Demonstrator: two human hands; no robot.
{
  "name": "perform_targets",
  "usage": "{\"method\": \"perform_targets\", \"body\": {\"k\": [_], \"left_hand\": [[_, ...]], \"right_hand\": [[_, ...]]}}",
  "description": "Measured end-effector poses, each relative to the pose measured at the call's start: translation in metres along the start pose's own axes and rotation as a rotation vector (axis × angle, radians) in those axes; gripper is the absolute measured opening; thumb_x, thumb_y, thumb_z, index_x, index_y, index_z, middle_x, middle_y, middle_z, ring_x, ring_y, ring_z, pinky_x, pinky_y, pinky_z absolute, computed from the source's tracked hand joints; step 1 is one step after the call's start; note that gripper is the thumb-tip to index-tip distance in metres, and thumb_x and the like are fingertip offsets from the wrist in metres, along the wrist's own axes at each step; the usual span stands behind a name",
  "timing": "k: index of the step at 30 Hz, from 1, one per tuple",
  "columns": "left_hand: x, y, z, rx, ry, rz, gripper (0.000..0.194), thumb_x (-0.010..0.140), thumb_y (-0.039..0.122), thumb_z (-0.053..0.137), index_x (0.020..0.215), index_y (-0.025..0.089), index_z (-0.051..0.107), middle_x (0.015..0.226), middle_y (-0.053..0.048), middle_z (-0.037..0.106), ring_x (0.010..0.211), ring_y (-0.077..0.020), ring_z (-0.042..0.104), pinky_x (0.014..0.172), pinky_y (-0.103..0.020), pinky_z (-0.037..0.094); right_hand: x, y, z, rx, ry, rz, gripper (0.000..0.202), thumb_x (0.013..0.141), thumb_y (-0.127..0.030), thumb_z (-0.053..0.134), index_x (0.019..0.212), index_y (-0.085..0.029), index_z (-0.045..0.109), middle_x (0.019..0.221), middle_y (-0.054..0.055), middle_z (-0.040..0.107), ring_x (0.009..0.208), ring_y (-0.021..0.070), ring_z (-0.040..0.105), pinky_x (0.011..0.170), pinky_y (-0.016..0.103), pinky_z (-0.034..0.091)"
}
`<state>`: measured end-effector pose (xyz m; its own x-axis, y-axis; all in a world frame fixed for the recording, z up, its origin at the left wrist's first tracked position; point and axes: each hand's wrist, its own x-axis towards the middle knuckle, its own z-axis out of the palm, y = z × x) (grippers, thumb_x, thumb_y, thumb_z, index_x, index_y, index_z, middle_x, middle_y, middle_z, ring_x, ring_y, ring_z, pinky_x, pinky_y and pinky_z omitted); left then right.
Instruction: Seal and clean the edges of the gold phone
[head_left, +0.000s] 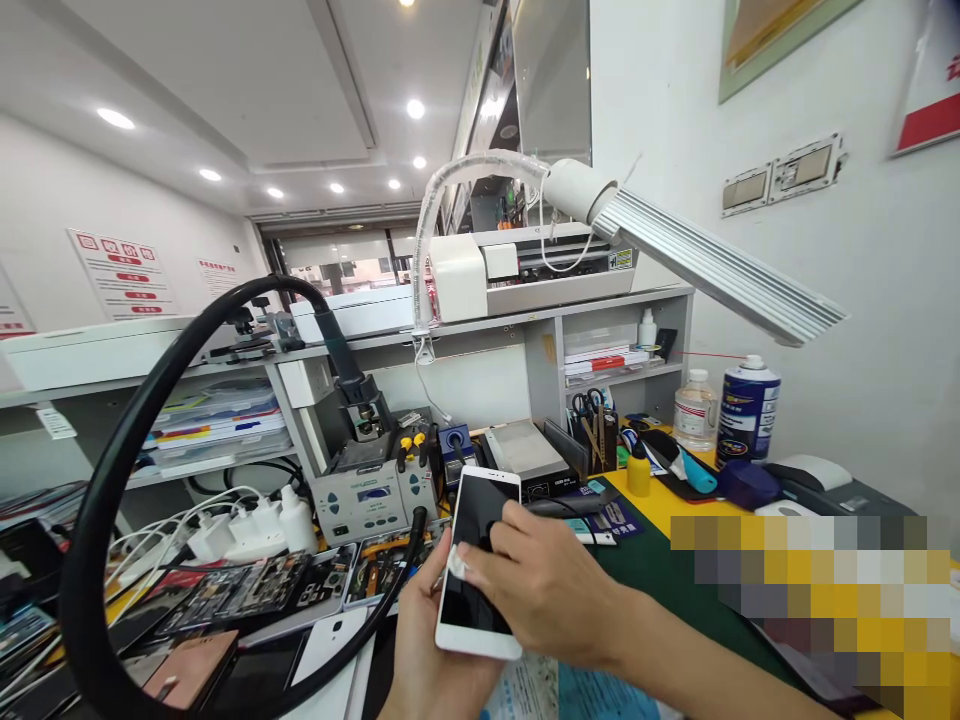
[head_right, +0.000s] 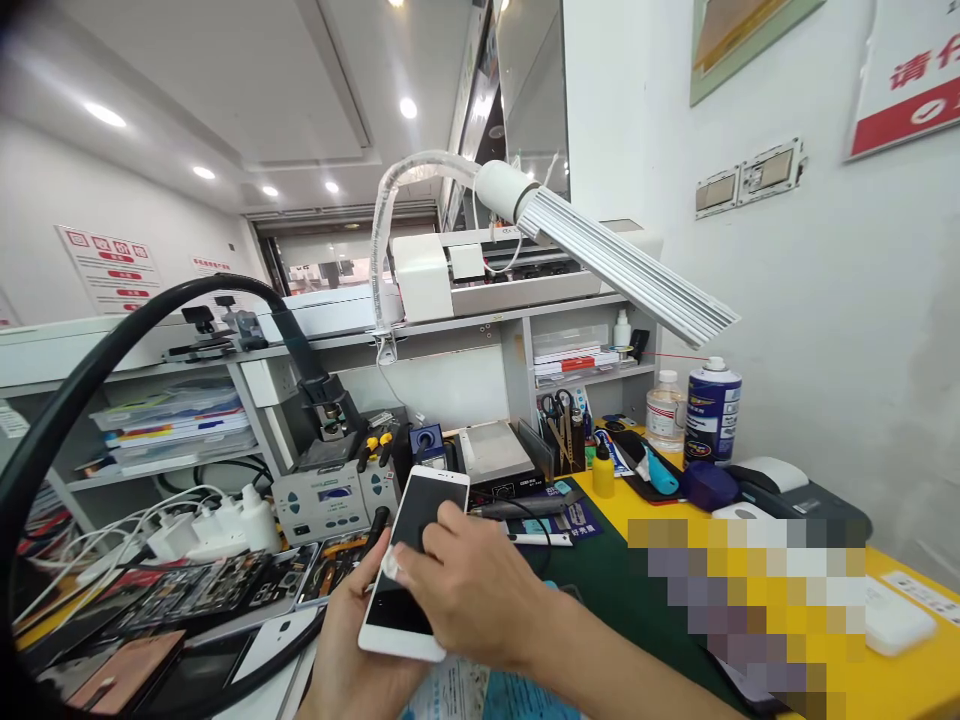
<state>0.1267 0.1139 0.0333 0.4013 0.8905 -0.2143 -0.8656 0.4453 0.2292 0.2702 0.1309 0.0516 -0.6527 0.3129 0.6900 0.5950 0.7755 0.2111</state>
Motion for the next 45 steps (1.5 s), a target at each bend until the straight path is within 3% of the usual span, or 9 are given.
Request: {"method": "perform_targets", "body": {"k": [3, 7, 10, 14, 17, 23, 28, 37, 45], "left_hand": [[-0.001, 0.003, 0.0, 0.092, 0.017, -0.012, 0.043, 0.1, 0.037, 0.05, 0.087, 0.006, 0.076, 0.071, -0.01, 0.076, 0.055, -0.0168, 0.069, 0.06, -0.027, 0.055], [-0.001, 0.005, 0.004, 0.161, -0.031, -0.012, 0.042, 0.097, 0.041, 0.054, 0.093, 0.005, 0.075, 0.079, -0.013, 0.076, 0.069, -0.0234, 0.073, 0.07, -0.034, 0.057], [-0.003, 0.003, 0.008, 0.119, -0.047, 0.053, 0.038, 0.099, 0.035, 0.051, 0.089, 0.008, 0.076, 0.081, -0.012, 0.076, 0.07, -0.023, 0.072, 0.072, -0.035, 0.056], [-0.006, -0.001, 0.009, 0.17, -0.093, 0.038, 0.044, 0.098, 0.04, 0.049, 0.104, 0.005, 0.075, 0.096, -0.019, 0.075, 0.077, -0.027, 0.071, 0.067, -0.036, 0.054], [-0.005, -0.003, 0.007, 0.205, -0.078, 0.023, 0.047, 0.097, 0.041, 0.05, 0.105, 0.002, 0.074, 0.098, -0.023, 0.074, 0.079, -0.0297, 0.071, 0.068, -0.039, 0.054], [-0.002, -0.003, 0.006, 0.066, 0.046, 0.097, 0.03, 0.099, 0.03, 0.053, 0.09, 0.014, 0.076, 0.088, -0.009, 0.079, 0.081, -0.0244, 0.075, 0.078, -0.036, 0.056], [-0.004, 0.003, 0.002, 0.033, 0.015, 0.103, 0.039, 0.102, 0.034, 0.047, 0.084, 0.014, 0.074, 0.077, -0.006, 0.077, 0.07, -0.017, 0.074, 0.073, -0.028, 0.056], [-0.005, 0.013, 0.0, 0.12, -0.019, 0.128, 0.039, 0.1, 0.033, 0.048, 0.102, 0.004, 0.073, 0.079, -0.012, 0.076, 0.073, -0.0228, 0.074, 0.077, -0.034, 0.059], [-0.007, 0.016, 0.0, 0.133, -0.071, 0.154, 0.047, 0.1, 0.034, 0.042, 0.114, -0.001, 0.069, 0.095, -0.02, 0.073, 0.079, -0.0252, 0.073, 0.077, -0.039, 0.06]], "right_hand": [[-0.01, -0.024, 0.0, 0.04, 0.046, -0.08, 0.022, 0.097, -0.016, 0.048, 0.104, -0.012, 0.068, 0.073, 0.005, 0.054, 0.067, 0.0198, 0.038, 0.055, 0.034, 0.025], [-0.017, -0.04, -0.02, 0.19, 0.112, -0.148, 0.021, 0.099, -0.022, 0.054, 0.082, -0.018, 0.067, 0.066, 0.002, 0.052, 0.063, 0.0167, 0.038, 0.053, 0.03, 0.027], [-0.005, -0.018, -0.039, 0.307, -0.071, -0.016, 0.027, 0.101, -0.02, 0.05, 0.076, -0.018, 0.062, 0.072, 0.002, 0.058, 0.068, 0.0148, 0.047, 0.062, 0.028, 0.034], [0.022, 0.028, -0.038, -0.155, 0.05, 0.276, 0.028, 0.105, -0.021, 0.044, 0.092, -0.015, 0.068, 0.074, 0.005, 0.059, 0.072, 0.0192, 0.05, 0.061, 0.031, 0.03], [0.033, 0.037, -0.021, -0.223, 0.016, 0.273, 0.025, 0.105, -0.019, 0.044, 0.102, -0.012, 0.069, 0.081, 0.008, 0.063, 0.077, 0.0224, 0.052, 0.059, 0.033, 0.028], [0.028, -0.002, -0.003, -0.135, -0.106, 0.15, 0.02, 0.102, -0.022, 0.05, 0.113, -0.015, 0.065, 0.083, 0.005, 0.064, 0.076, 0.0211, 0.053, 0.054, 0.032, 0.026], [0.021, -0.022, -0.006, -0.008, -0.189, 0.11, 0.022, 0.102, -0.021, 0.045, 0.093, -0.015, 0.064, 0.077, 0.005, 0.061, 0.069, 0.0198, 0.046, 0.051, 0.034, 0.018], [-0.009, -0.065, 0.018, -0.041, -0.07, -0.049, 0.038, 0.094, -0.018, 0.053, 0.129, -0.001, 0.055, 0.084, 0.011, 0.067, 0.068, 0.024, 0.051, 0.046, 0.034, 0.021], [-0.024, -0.061, 0.007, -0.15, -0.13, -0.059, 0.046, 0.092, -0.012, 0.048, 0.136, 0.003, 0.049, 0.088, 0.015, 0.067, 0.074, 0.0278, 0.057, 0.047, 0.035, 0.034]]}}
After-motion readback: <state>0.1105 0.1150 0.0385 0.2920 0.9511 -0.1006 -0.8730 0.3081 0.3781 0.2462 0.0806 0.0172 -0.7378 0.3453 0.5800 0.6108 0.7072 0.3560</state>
